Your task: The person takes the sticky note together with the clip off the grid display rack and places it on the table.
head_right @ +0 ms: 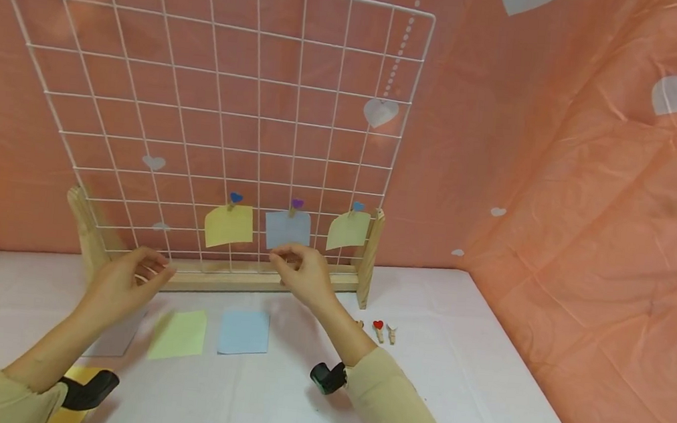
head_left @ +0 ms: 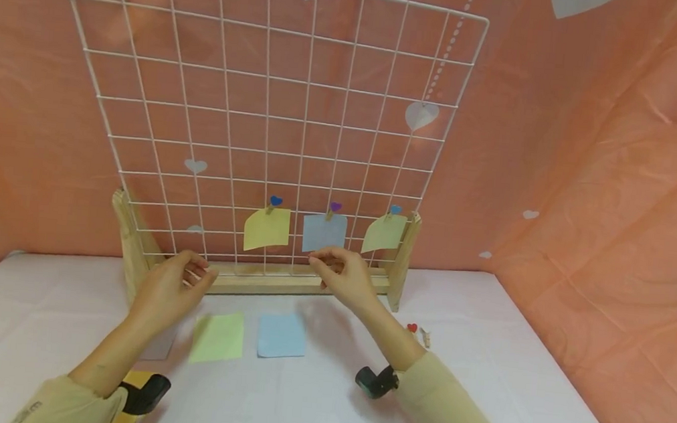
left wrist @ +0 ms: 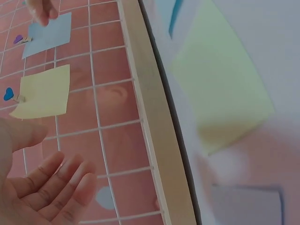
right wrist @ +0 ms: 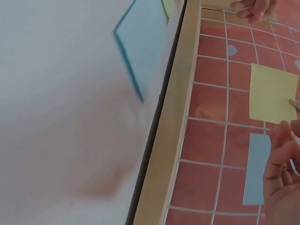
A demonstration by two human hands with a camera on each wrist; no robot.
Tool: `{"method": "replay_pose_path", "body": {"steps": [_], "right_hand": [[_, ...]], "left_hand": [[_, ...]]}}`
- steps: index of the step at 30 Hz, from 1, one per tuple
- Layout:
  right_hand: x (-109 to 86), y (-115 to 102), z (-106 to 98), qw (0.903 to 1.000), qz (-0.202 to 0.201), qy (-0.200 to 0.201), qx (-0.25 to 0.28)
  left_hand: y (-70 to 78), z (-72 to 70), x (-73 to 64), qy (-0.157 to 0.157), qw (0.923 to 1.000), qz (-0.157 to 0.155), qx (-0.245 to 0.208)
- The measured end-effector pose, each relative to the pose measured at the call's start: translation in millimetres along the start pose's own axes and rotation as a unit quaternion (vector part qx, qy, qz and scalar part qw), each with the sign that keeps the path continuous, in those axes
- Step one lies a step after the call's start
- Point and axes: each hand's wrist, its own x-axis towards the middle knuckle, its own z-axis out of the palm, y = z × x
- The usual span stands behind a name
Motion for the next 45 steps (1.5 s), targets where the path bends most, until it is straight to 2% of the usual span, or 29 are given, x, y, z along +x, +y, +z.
{"method": "replay_pose_path", "body": {"steps": [9, 12, 17, 23, 29, 35, 45], "right_hand": [[17.4, -16, 8, 0.9989, -0.012, 0.046, 0.007], [22.5, -22, 11, 0.9982, -0.013, 0.055, 0.019], [29.8, -30, 14, 0.997, -0.016, 0.066, 0.038], [35.4, -37, 19, 0.9958, -0.02, 0.075, 0.048], [41.1, -44, 25, 0.9944, -0.028, 0.074, 0.07], [48.1, -51, 31, 0.995, -0.032, 0.06, 0.072], [59.7, -56, 38, 0.9958, -0.05, 0.058, 0.051]], "left_hand": [[15.2, 11.0, 12.6, 0.032, 0.9988, -0.011, -0.035], [21.0, 12.6, 17.7, 0.029, 0.9967, -0.045, -0.062], [28.4, 14.0, 28.4, 0.022, 0.9869, -0.109, -0.116], [32.0, 16.7, 35.6, 0.033, 0.9798, -0.134, -0.144], [31.2, 21.5, 38.5, 0.016, 0.98, -0.116, -0.161], [30.7, 28.7, 44.1, 0.009, 0.9749, -0.108, -0.194], [34.1, 37.0, 48.8, 0.012, 0.9774, -0.103, -0.184]]}}
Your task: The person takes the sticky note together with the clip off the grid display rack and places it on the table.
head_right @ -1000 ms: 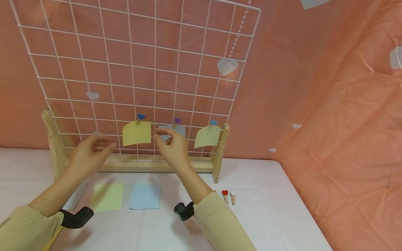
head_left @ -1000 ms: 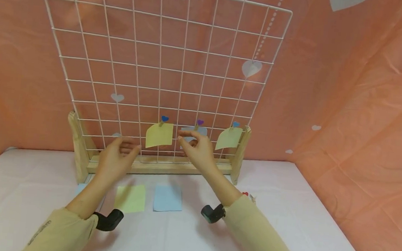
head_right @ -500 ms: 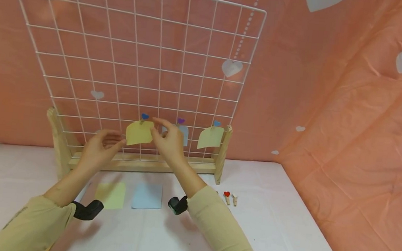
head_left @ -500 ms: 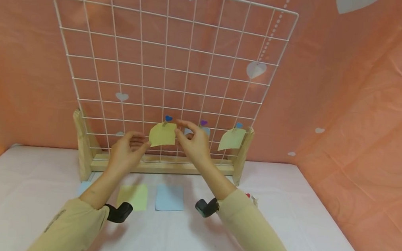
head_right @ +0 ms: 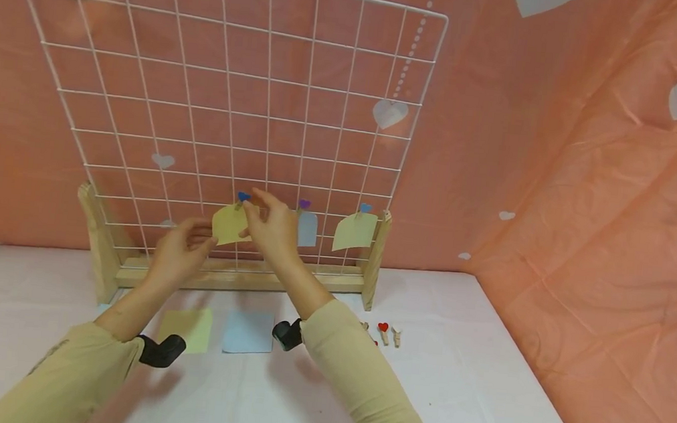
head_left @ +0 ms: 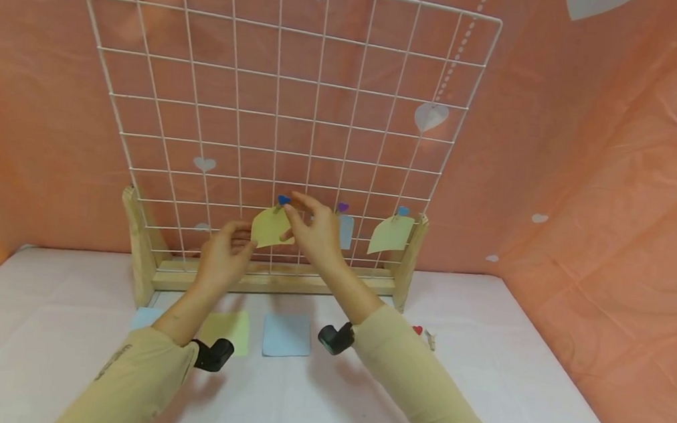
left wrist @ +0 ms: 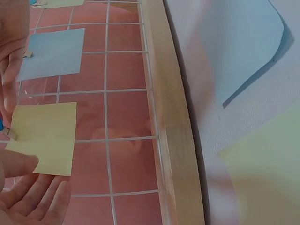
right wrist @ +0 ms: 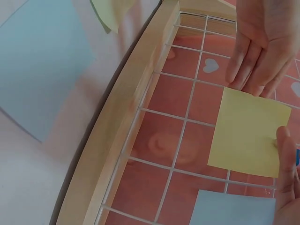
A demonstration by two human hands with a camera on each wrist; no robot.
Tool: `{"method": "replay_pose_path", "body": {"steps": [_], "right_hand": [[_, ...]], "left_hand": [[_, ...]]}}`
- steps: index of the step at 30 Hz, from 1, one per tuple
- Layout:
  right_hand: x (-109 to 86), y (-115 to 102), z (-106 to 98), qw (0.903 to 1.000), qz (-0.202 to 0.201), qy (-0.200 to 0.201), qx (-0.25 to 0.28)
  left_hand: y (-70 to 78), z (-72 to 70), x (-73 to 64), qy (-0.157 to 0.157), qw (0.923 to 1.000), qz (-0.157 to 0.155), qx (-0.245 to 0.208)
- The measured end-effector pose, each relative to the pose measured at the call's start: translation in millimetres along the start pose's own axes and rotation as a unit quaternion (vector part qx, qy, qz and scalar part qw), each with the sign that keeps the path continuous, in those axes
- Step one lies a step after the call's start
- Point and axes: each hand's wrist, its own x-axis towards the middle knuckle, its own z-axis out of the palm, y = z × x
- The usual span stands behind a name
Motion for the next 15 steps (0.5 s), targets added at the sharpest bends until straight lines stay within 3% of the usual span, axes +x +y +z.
{"method": "replay_pose_path", "body": {"steps": [7, 15], "right_hand": [[5.3, -2, 7, 0.9998, 0.017, -0.004, -0.004], [10.0, -3, 12, 0.9994, 0.029, 0.013, -0.015]], "left_hand": [[5.5, 2.7, 3.1, 0.046, 0.9989, 0.002, 0.013], [5.8, 4.0, 4.8, 0.066, 0.9973, 0.016, 0.028]]}}
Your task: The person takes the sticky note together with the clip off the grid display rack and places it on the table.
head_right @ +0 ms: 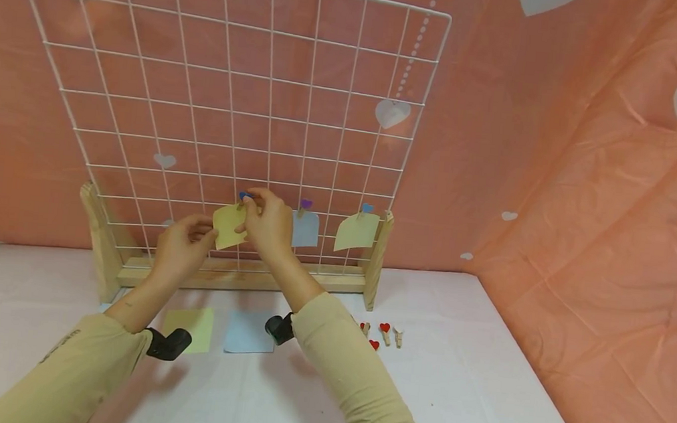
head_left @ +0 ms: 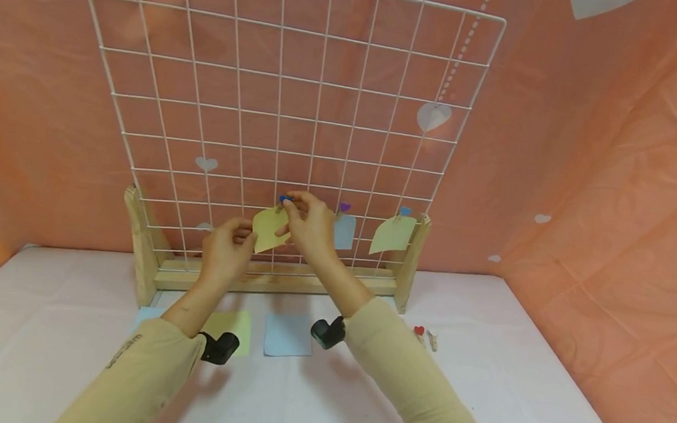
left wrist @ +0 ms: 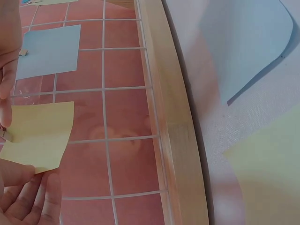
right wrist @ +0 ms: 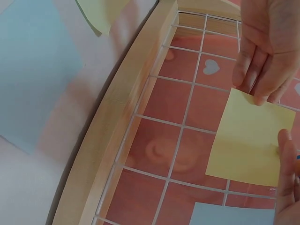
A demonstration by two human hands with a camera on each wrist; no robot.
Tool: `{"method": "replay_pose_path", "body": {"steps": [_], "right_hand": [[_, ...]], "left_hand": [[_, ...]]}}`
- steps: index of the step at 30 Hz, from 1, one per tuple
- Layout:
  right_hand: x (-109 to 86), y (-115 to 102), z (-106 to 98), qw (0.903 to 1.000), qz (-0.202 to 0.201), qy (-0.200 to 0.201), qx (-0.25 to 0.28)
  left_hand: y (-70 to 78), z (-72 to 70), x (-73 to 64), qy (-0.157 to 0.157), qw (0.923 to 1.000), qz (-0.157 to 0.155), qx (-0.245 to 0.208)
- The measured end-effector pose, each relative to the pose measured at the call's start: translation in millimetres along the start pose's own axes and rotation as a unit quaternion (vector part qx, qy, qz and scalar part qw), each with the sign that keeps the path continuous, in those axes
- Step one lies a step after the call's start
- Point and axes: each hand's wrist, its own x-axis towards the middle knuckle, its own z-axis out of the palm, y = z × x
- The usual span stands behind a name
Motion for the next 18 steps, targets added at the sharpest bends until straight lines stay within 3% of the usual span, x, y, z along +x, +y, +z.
{"method": "replay_pose_path", "body": {"steps": [18], "right_hand": [[-1.9, 2.1, -8.5, 0.9993, -0.017, 0.024, -0.025]], "left_hand": [[-4.5, -4.7, -4.3, -0.014, 0.9998, 0.001, 0.012]]}}
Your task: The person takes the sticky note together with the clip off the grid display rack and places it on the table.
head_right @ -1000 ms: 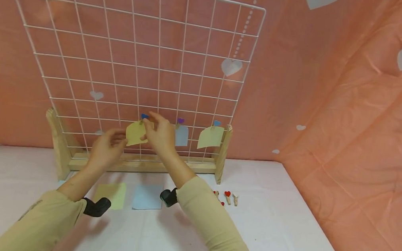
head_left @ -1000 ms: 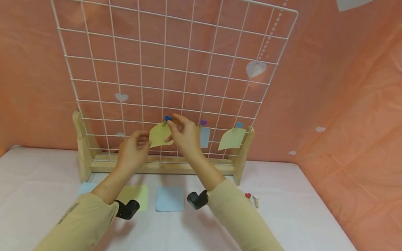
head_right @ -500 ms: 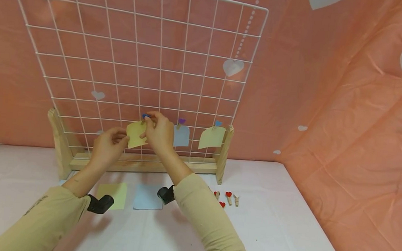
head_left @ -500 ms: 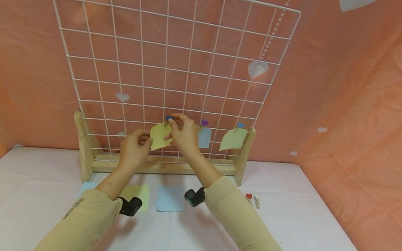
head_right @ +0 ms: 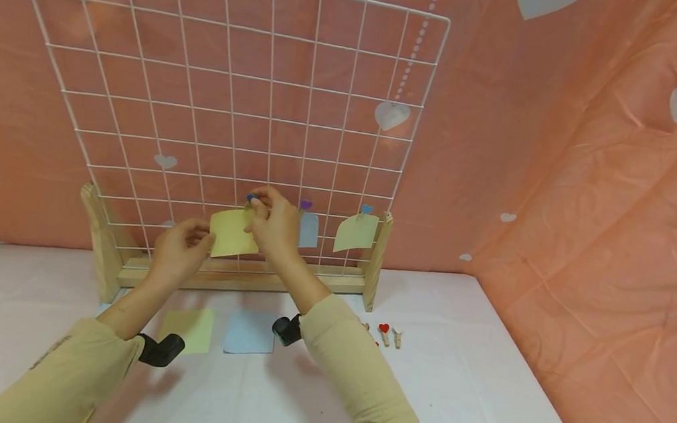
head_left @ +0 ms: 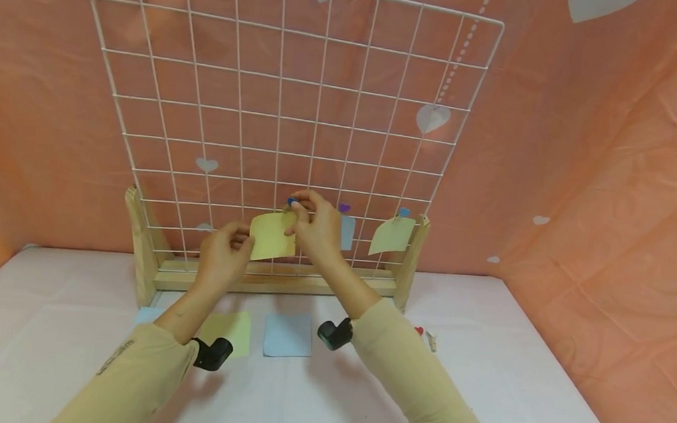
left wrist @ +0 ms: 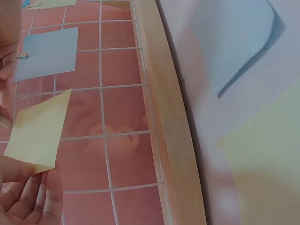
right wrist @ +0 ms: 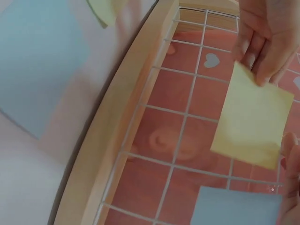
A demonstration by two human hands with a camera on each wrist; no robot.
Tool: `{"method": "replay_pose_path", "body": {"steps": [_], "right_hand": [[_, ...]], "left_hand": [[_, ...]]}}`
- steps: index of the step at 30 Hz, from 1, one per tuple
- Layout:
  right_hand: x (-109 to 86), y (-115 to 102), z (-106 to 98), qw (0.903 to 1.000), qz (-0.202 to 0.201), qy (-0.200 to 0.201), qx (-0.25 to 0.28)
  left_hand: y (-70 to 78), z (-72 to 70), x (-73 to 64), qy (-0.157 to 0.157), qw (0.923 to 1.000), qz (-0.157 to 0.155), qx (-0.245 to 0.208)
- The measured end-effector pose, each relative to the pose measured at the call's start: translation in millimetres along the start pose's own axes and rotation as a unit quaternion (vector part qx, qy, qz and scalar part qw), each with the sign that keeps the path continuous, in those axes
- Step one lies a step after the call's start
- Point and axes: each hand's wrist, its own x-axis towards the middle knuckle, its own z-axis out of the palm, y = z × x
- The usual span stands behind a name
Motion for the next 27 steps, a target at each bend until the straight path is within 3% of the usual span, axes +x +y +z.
{"method": "replay_pose_path", "body": {"steps": [8, 13, 27], "right_hand": [[-9.6, 12, -13, 0.9988, -0.031, -0.022, 0.031], [-15.5, 17, -22, 0.9977, -0.029, -0.036, 0.05], [-37.5, 24, -43, 0.9968, -0.016, -0.078, 0.004]], "left_hand": [[-3.2, -11.1, -8.4, -0.021, 0.9997, 0.008, 0.009], [-4.3, -20.0, -14.4, -0.036, 0.9992, 0.008, 0.019], [-7.6, -35.8, -27.7, -0.079, 0.9957, 0.022, 0.044]]}}
